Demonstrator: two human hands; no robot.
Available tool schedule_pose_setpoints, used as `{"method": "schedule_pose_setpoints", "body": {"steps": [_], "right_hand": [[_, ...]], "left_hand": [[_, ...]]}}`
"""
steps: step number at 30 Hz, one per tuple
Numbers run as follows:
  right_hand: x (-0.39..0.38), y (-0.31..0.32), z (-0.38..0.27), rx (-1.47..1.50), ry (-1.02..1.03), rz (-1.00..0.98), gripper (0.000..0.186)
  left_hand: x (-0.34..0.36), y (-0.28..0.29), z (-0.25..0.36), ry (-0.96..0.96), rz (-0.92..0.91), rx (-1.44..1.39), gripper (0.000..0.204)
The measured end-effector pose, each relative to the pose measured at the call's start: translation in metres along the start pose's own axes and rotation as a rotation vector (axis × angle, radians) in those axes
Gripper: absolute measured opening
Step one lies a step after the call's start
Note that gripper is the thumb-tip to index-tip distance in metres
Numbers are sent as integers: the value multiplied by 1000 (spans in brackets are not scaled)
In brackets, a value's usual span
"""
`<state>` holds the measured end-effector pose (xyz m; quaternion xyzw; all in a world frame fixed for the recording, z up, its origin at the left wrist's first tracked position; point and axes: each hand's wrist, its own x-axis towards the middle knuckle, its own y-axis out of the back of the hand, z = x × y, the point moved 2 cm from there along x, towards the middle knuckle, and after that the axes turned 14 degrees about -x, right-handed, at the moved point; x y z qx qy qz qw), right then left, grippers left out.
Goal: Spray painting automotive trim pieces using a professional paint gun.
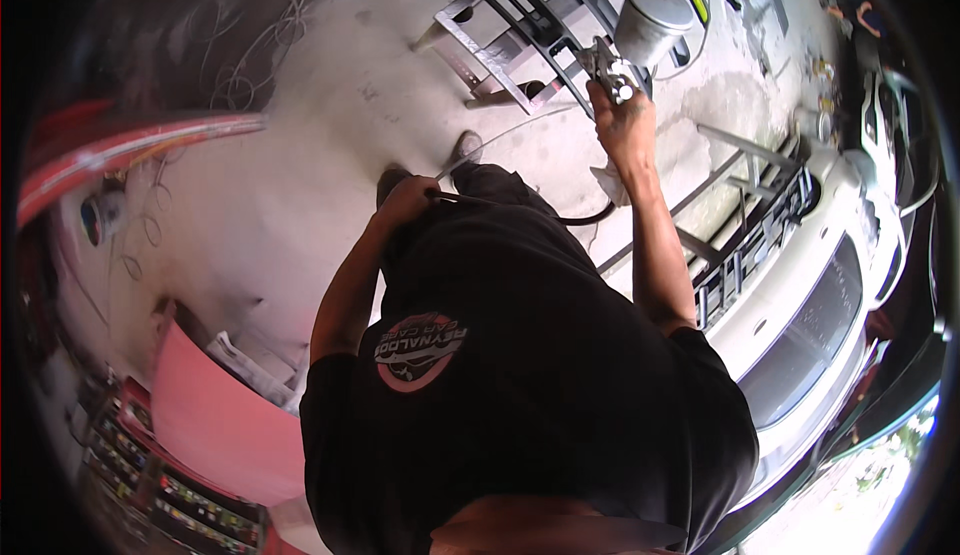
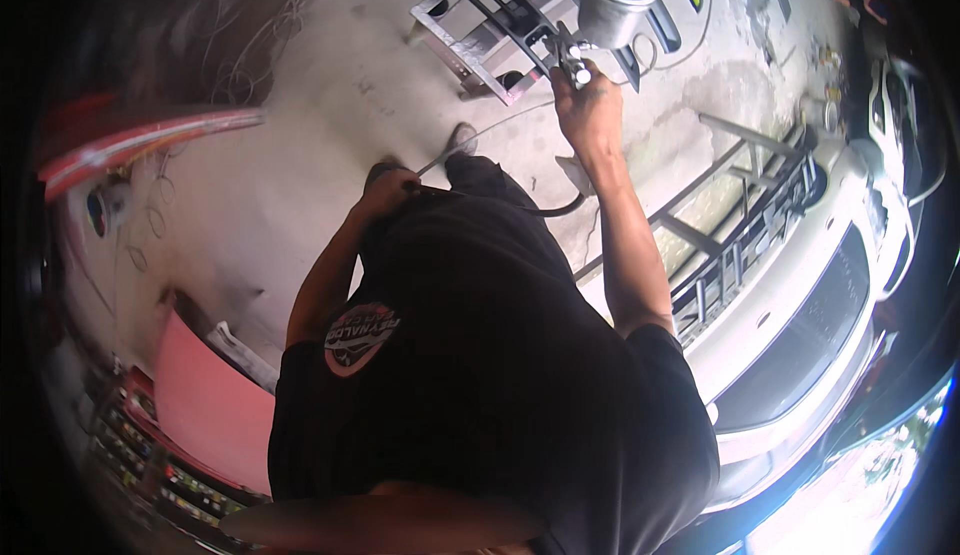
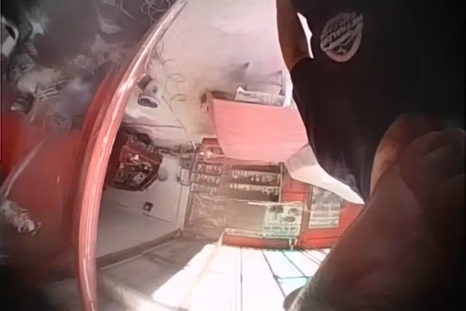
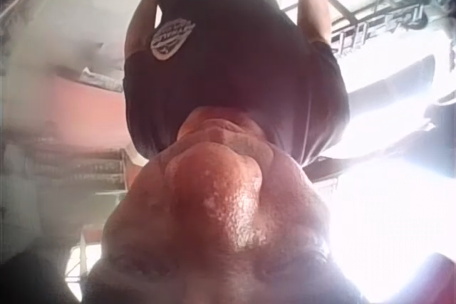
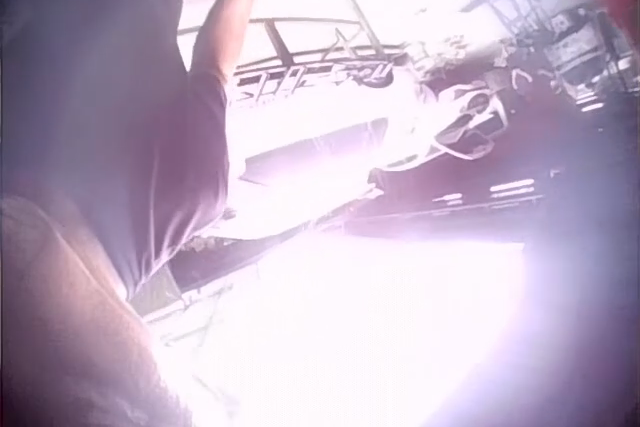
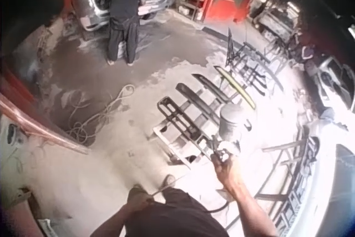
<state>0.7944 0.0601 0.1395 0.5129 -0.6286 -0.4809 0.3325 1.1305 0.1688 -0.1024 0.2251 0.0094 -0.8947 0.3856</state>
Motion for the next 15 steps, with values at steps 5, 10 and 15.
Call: {"method": "schedule_pose_setpoints", "body": {"steps": [5, 10, 15], "right_hand": [[-21, -1, -32, 351, -168, 37, 37], [-27, -21, -103, 489, -269, 83, 42], [-50, -39, -113, 300, -530, 349, 26]], "left_hand": [[20, 55, -35, -12, -130, 109, 21], [28, 146, -51, 34, -357, 257, 23], [31, 234, -40, -29, -506, 223, 22]]}}
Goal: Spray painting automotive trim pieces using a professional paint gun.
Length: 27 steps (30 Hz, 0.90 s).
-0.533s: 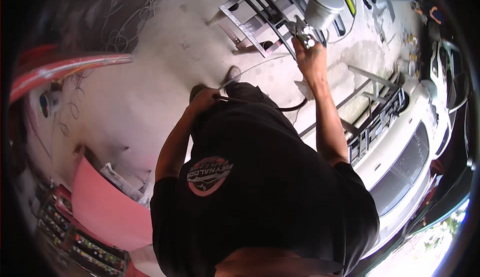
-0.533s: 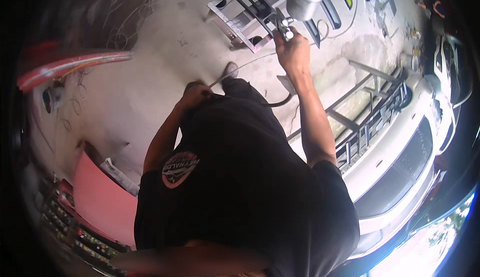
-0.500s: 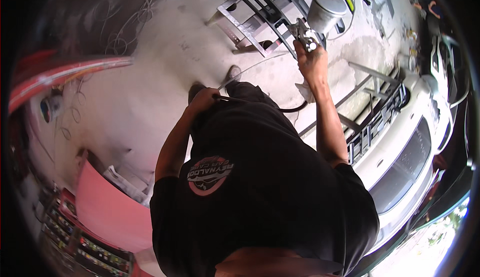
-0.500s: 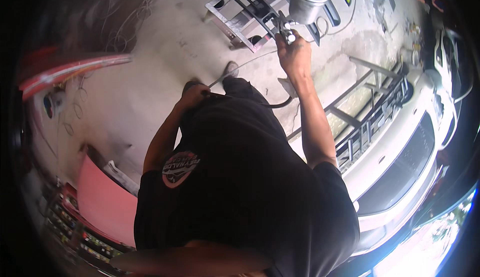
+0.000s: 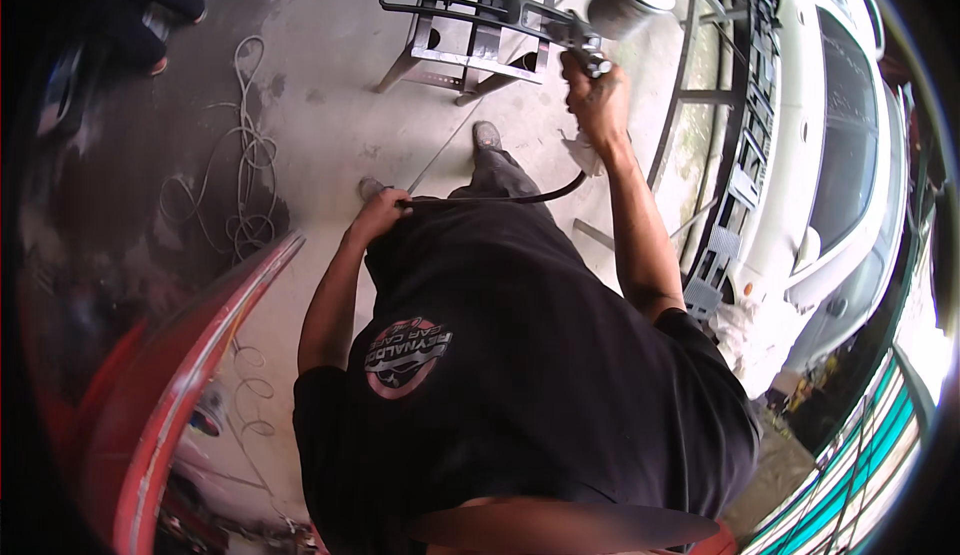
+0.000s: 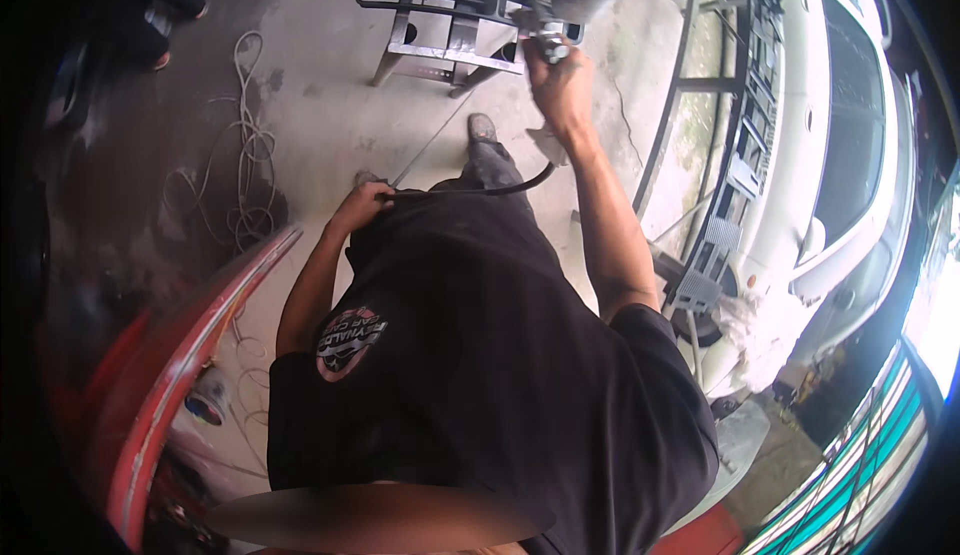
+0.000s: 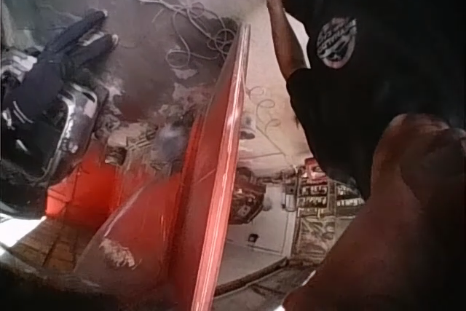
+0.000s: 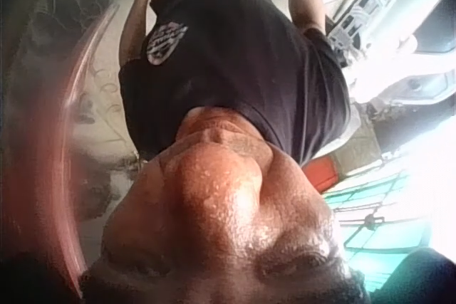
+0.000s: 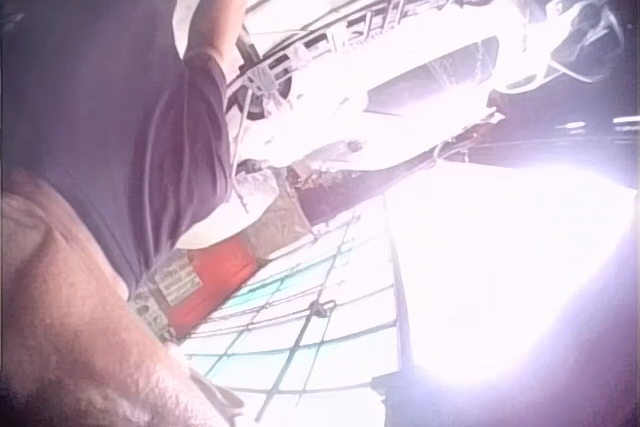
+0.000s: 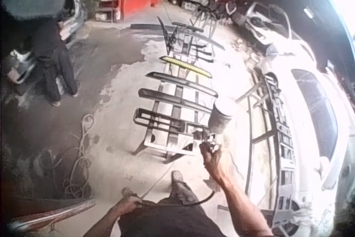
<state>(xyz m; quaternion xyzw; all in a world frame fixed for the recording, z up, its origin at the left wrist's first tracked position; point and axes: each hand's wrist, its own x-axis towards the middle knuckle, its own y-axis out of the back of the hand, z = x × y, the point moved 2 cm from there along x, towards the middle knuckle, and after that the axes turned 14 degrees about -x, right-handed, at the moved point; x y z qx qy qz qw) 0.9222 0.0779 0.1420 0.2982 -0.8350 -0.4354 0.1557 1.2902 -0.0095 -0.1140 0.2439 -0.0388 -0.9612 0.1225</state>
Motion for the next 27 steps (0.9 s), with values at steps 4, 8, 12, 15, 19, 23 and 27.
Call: {"method": "schedule_pose_setpoints", "body": {"steps": [4, 8, 12, 15, 19, 23, 27], "right_hand": [[-3, 0, 54, -268, -166, 288, 40], [-20, 1, 34, -193, -328, 365, 40], [-33, -18, -17, 89, -381, 196, 36], [-35, -33, -44, 343, -415, 77, 31], [-30, -38, -32, 304, -484, 97, 29], [-12, -19, -2, -32, -531, 365, 30], [3, -8, 12, -150, -664, 458, 35]], "left_hand": [[-21, 37, 9, -150, -64, 29, 23], [-31, 66, 25, -15, -180, 43, 20], [-21, 101, 9, 60, -270, 150, 19], [-4, 131, -3, 43, -289, 216, 17], [22, 167, 20, 98, -306, 225, 19], [54, 187, 56, 112, -397, 243, 22], [75, 186, 60, -11, -435, 294, 24]]}}
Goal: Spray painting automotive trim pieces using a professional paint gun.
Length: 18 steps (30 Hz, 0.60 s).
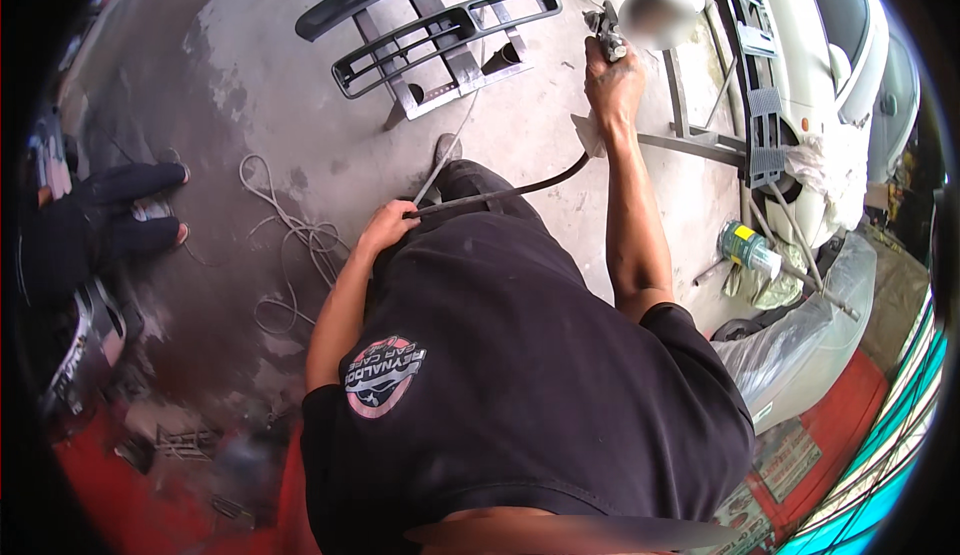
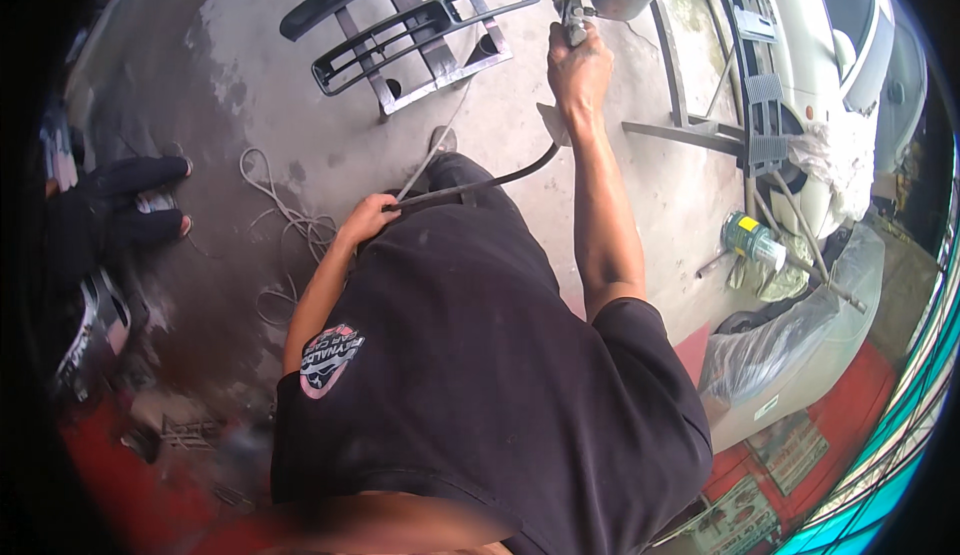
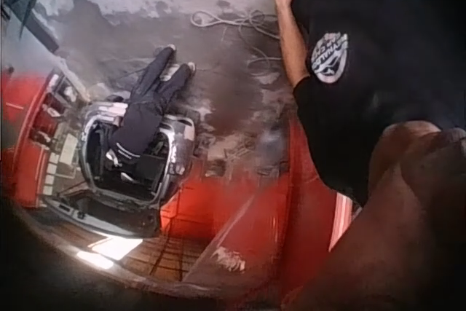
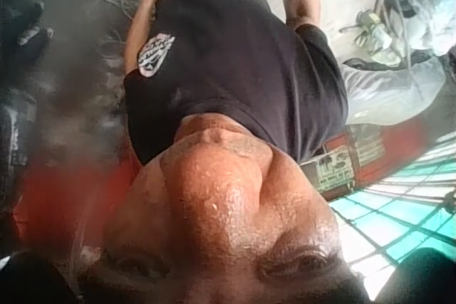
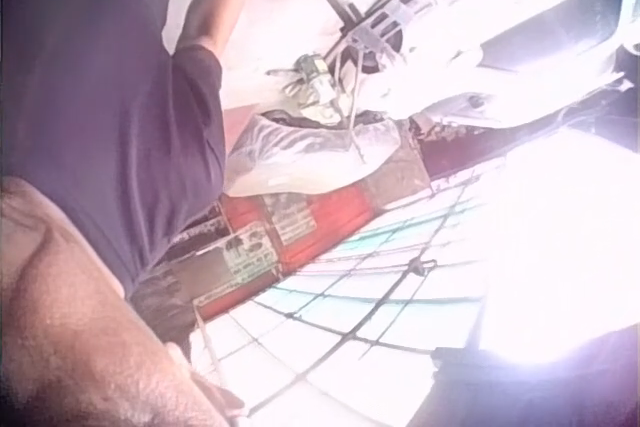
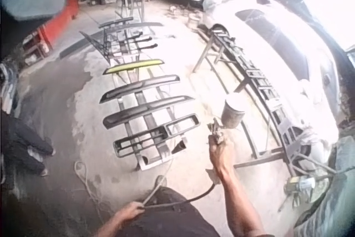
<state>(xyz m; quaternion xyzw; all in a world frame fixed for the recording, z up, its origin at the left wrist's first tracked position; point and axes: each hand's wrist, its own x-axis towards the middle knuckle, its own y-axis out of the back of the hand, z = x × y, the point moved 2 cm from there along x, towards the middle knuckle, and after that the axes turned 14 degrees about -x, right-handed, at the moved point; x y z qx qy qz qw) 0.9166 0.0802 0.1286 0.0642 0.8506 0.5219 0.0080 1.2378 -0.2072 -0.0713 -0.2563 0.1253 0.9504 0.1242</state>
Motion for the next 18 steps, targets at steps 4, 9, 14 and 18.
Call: {"method": "schedule_pose_setpoints", "body": {"steps": [4, 9, 14, 18], "right_hand": [[-11, 0, -25, -94, 58, 24, 32], [-43, -18, -73, 63, 50, -148, 25], [-50, -34, -107, 130, -17, -148, 21], [-24, -50, -113, -175, -80, 153, 29]], "left_hand": [[13, 24, 7, -28, -134, 82, 22], [23, 70, 13, -3, -283, 132, 21], [44, 128, 5, -93, -478, 190, 27], [56, 175, 3, -164, -560, 185, 26]]}}
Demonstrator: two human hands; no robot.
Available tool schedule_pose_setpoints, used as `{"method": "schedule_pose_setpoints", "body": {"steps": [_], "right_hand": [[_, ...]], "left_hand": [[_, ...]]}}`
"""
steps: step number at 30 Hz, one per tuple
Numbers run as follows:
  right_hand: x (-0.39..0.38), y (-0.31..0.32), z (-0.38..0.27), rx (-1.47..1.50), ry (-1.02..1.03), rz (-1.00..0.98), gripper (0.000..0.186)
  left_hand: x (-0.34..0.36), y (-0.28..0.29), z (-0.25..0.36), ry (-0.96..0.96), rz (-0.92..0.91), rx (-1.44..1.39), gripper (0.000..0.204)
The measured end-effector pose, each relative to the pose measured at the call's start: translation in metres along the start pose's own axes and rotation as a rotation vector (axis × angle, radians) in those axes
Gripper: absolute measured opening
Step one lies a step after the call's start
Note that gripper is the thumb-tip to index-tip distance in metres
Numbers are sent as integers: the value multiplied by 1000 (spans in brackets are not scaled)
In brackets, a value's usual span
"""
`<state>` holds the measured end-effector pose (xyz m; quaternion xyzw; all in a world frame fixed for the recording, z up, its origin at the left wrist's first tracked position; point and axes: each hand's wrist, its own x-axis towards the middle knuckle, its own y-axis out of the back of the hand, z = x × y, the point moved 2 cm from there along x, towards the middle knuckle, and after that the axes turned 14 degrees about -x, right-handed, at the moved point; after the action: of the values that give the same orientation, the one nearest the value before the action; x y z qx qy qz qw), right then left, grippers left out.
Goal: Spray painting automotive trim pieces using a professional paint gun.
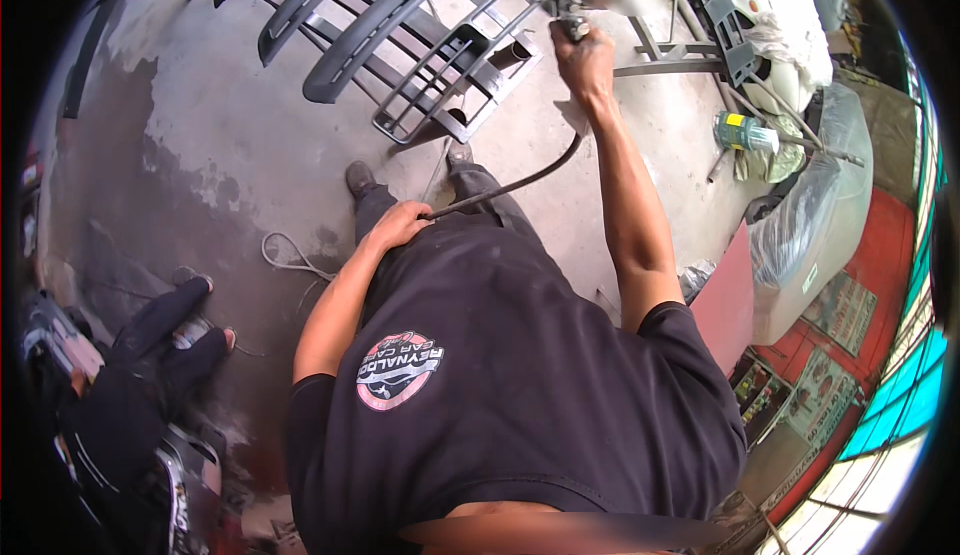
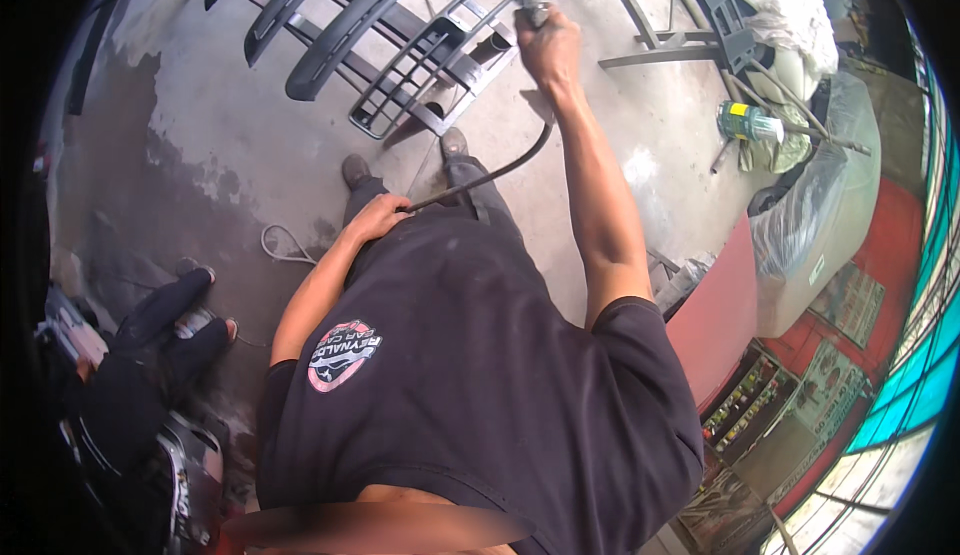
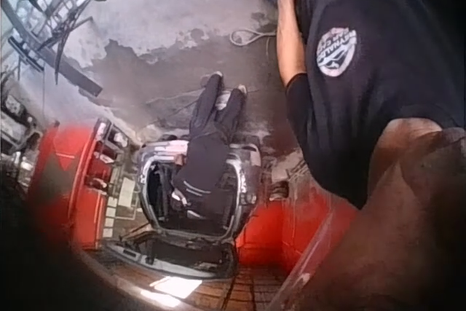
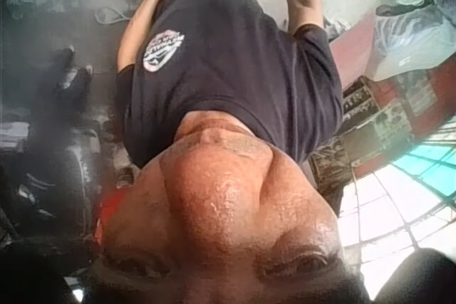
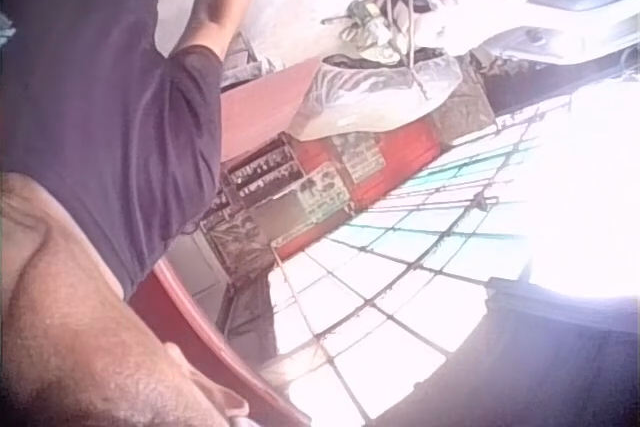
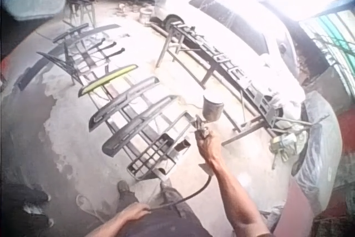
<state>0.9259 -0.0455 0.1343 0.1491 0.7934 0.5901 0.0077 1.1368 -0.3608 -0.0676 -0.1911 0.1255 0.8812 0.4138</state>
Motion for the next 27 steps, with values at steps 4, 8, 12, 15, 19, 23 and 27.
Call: {"method": "schedule_pose_setpoints", "body": {"steps": [4, 8, 12, 15, 19, 23, 27], "right_hand": [[10, 1, -14, -208, -185, 81, 41], [-8, -2, -43, -273, -168, 27, 42], [-36, -1, -110, -156, -223, -201, 35], [-39, -17, -115, -114, -217, -182, 31], [-12, -23, -115, -295, -203, -149, 33], [18, -25, -92, -447, -237, 22, 39], [18, -10, -78, -450, -270, 38, 44]], "left_hand": [[-9, 34, -9, -77, -82, -7, 33], [-12, 55, -14, -118, -212, 26, 29], [-12, 50, -42, -106, -318, 2, 26], [-12, 58, -44, -148, -408, 17, 26], [-9, 72, -29, -140, -437, -8, 25], [-8, 81, -20, -145, -401, -61, 27], [-4, 87, -19, -210, -399, -34, 30]]}}
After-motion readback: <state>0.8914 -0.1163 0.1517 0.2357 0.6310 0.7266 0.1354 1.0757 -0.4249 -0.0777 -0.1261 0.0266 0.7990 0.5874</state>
